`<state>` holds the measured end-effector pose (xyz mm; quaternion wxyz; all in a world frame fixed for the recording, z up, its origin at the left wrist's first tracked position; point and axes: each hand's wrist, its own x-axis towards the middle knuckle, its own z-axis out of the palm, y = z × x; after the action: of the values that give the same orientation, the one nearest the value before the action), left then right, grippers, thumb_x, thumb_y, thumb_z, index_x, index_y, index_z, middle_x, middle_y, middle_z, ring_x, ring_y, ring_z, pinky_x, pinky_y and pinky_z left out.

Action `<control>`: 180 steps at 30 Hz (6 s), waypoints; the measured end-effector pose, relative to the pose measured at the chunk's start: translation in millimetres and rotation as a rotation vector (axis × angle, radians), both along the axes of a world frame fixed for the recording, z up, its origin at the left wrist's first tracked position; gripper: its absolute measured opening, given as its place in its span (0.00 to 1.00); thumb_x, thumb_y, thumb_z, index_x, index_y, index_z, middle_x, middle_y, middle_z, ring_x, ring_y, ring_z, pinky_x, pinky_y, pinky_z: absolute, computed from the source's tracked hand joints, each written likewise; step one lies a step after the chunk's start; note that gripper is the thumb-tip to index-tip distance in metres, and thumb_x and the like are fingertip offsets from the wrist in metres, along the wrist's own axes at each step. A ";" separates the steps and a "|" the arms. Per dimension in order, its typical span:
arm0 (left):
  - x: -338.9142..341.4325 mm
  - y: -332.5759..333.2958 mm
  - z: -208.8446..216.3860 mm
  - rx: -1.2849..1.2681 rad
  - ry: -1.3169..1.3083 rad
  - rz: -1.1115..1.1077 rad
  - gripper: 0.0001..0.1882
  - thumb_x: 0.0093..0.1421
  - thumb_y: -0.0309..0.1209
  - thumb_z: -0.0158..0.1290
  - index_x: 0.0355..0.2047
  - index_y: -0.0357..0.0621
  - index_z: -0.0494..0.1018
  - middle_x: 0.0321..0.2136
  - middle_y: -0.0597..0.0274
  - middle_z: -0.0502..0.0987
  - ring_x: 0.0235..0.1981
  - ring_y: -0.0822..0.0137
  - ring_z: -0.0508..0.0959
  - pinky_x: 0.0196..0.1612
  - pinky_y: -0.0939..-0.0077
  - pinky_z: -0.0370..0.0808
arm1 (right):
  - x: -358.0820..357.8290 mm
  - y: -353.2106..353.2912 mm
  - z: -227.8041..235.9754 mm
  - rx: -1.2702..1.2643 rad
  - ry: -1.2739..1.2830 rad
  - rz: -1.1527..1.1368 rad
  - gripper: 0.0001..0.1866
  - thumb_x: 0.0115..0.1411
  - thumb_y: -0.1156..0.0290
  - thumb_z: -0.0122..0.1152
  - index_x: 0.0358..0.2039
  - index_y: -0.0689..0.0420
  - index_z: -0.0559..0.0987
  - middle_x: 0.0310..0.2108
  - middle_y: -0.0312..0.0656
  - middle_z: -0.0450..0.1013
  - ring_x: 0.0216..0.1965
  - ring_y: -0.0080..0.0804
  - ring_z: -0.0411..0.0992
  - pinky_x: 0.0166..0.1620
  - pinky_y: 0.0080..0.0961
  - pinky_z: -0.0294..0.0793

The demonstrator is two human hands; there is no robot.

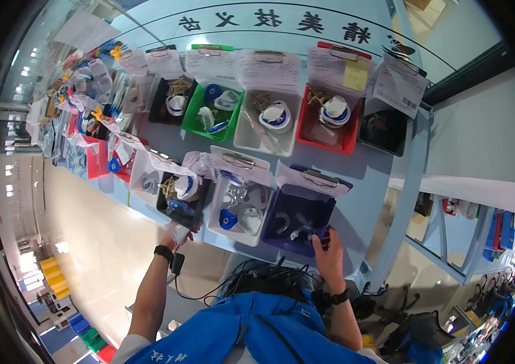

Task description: The person is sorting and organizing various medical or personal care products into labeled bins on a workbench in a manufacturing or assembly facility.

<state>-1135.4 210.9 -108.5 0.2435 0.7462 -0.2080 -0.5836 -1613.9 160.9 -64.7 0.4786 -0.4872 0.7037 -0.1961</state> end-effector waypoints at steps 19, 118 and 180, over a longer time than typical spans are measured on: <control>15.8 27.3 -41.7 -0.254 0.246 0.032 0.12 0.60 0.28 0.60 0.44 0.37 0.77 0.25 0.56 0.81 0.22 0.65 0.82 0.18 0.72 0.77 | 65.6 77.6 -57.1 -0.555 0.596 -0.159 0.34 0.57 0.79 0.58 0.66 0.65 0.64 0.70 0.52 0.59 0.71 0.57 0.53 0.73 0.46 0.51; 799.5 20.7 67.6 -0.462 0.243 0.286 0.20 0.74 0.47 0.48 0.44 0.40 0.76 0.27 0.63 0.76 0.27 0.72 0.77 0.34 0.74 0.79 | 1034.2 12.7 65.4 -0.030 -0.410 0.458 0.18 0.68 0.59 0.58 0.37 0.64 0.82 0.28 0.42 0.80 0.30 0.33 0.79 0.38 0.32 0.77; 1151.4 -78.0 -159.0 0.463 -0.672 1.138 0.12 0.66 0.37 0.47 0.43 0.54 0.79 0.38 0.72 0.81 0.31 0.72 0.77 0.33 0.76 0.71 | 916.4 11.1 -150.6 0.218 1.337 -0.880 0.40 0.69 0.37 0.41 0.54 0.68 0.70 0.51 0.60 0.73 0.55 0.57 0.73 0.55 0.52 0.73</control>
<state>16.0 133.0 -267.5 0.2685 0.9118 0.2809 -0.1325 -697.5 172.0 -215.3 -0.1197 -0.1304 0.9835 0.0362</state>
